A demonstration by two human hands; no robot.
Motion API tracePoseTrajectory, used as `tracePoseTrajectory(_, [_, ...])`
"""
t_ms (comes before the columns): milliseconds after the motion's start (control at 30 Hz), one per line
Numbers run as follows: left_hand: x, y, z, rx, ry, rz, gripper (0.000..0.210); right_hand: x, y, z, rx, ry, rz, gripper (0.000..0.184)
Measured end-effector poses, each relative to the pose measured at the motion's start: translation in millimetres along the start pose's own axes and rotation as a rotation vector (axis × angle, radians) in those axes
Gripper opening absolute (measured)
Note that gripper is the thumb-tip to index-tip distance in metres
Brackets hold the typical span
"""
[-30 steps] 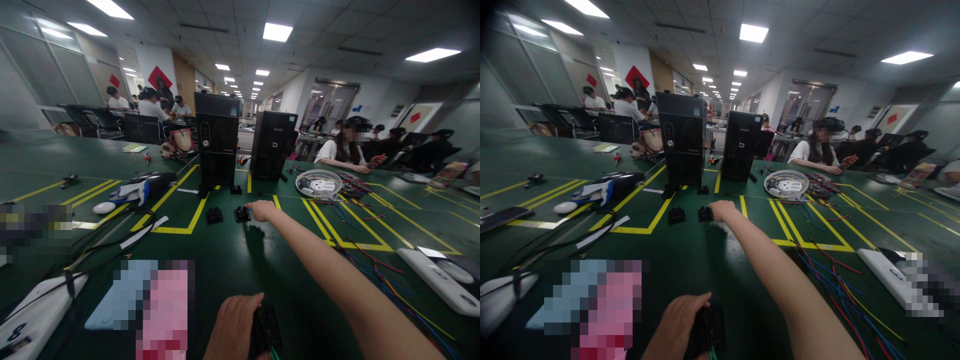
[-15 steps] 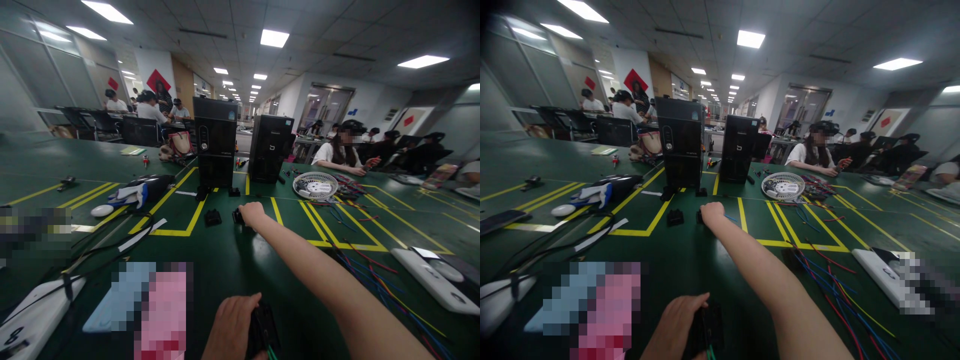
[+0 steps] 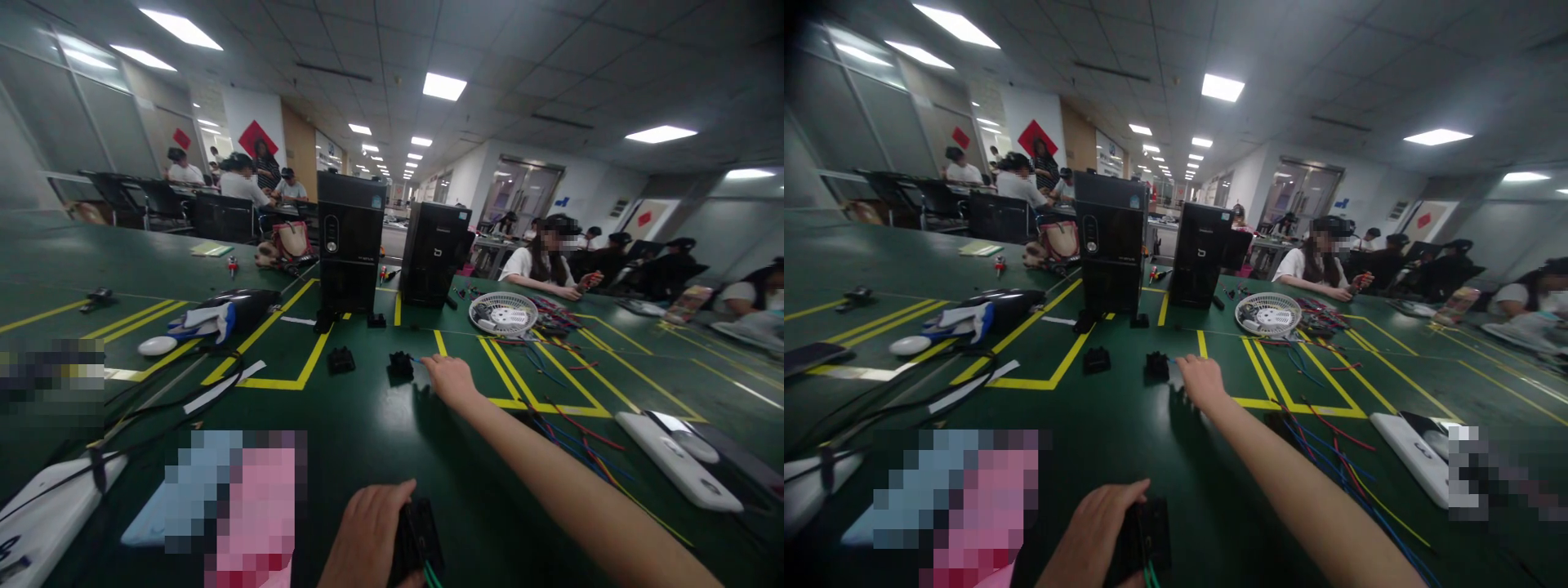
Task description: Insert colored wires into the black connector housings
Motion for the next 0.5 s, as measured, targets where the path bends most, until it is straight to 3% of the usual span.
tracePoseTrajectory(167, [2,3.3,2,0.035,-0.018,0.005,0.083,48,0,24,-0.005,-0.118,-0.007,0.029])
tracePoseTrajectory(300, [6,8.4,3,0.074,-0.038,0.001,0.083,70,15,41,0.057,-0.19,-0.058,0.028])
tracePoseTrajectory(400, [10,15.5,3,0.125,-0.054,0.0,0.083,59,27,61,0.098,-0.165,-0.155,0.028])
tracePoseTrajectory(500, [13,25.3,4,0.193,-0.047,-0.008,0.083,20,29,93,0.046,-0.048,-0.309,0.024])
Point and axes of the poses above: each hand's wrist, its own z-axis away from the middle knuckle, its own y-axis out of the back of the hand, x = y × z, the point moved 10 cm from there along -z, towards the middle knuckle, and after that the axes turned 6 degrees about -z, right-handed, at the moved point
